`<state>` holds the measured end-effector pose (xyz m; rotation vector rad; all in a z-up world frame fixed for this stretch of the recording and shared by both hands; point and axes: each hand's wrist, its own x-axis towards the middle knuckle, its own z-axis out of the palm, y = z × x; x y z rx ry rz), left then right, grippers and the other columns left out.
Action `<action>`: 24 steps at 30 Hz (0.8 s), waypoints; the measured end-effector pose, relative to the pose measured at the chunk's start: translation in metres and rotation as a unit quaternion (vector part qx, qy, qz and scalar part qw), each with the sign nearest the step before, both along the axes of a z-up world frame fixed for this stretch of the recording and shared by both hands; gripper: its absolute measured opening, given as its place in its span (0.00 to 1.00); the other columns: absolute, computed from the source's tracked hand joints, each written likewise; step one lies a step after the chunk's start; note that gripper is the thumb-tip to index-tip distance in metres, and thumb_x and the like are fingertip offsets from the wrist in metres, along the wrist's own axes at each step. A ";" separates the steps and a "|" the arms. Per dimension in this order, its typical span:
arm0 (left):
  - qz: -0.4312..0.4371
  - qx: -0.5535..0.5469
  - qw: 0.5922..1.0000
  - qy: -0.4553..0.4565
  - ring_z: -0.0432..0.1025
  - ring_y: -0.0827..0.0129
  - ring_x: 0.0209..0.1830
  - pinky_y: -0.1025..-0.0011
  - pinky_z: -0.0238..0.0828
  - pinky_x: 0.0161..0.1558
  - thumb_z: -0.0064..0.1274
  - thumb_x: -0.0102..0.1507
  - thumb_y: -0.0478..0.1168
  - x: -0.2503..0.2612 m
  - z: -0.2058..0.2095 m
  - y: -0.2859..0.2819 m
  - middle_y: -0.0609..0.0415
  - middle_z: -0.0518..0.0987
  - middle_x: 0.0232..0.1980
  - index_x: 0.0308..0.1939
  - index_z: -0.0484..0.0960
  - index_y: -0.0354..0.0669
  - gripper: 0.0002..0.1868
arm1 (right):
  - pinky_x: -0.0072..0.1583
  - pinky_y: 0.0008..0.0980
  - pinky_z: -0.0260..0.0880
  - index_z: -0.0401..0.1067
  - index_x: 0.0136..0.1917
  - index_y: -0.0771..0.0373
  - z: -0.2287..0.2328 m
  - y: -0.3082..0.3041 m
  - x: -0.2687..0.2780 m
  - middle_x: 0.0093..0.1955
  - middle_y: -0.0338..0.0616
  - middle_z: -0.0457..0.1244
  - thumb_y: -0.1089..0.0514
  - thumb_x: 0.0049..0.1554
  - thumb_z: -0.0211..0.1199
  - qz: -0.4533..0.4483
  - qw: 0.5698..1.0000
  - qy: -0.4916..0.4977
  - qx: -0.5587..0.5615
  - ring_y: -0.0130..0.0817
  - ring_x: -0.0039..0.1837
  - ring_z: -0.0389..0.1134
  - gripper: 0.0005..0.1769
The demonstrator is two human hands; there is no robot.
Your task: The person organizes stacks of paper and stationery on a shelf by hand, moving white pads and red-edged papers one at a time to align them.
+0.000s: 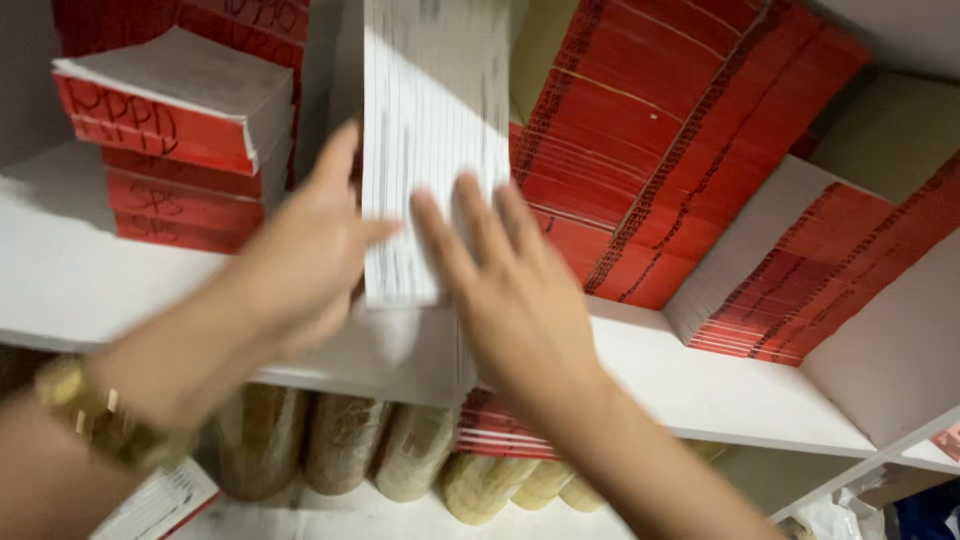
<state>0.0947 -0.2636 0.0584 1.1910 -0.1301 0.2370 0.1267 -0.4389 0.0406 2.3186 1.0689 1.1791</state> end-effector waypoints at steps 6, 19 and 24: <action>0.025 -0.038 0.993 -0.106 0.81 0.60 0.49 0.66 0.83 0.47 0.40 0.57 0.21 0.111 0.052 0.010 0.47 0.85 0.54 0.57 0.74 0.50 0.28 | 0.54 0.52 0.73 0.54 0.79 0.48 0.057 0.020 0.086 0.75 0.61 0.56 0.61 0.63 0.50 0.005 0.992 -0.094 0.081 0.64 0.65 0.64 0.32; 0.460 0.564 0.564 -0.390 0.72 0.40 0.58 0.46 0.69 0.55 0.48 0.67 0.38 0.188 -0.008 0.051 0.36 0.79 0.62 0.66 0.82 0.35 0.24 | 0.70 0.51 0.57 0.58 0.77 0.55 0.082 0.042 0.189 0.41 0.49 0.72 0.66 0.52 0.47 -0.136 0.981 0.136 0.024 0.53 0.46 0.73 0.39; 0.370 0.625 0.622 -0.293 0.63 0.58 0.75 0.40 0.39 0.73 0.32 0.71 0.50 0.204 -0.004 0.048 0.52 0.78 0.67 0.68 0.74 0.50 0.26 | 0.69 0.44 0.53 0.53 0.77 0.56 0.109 0.062 0.166 0.57 0.52 0.69 0.65 0.58 0.45 -0.246 0.936 0.253 -0.003 0.52 0.63 0.65 0.34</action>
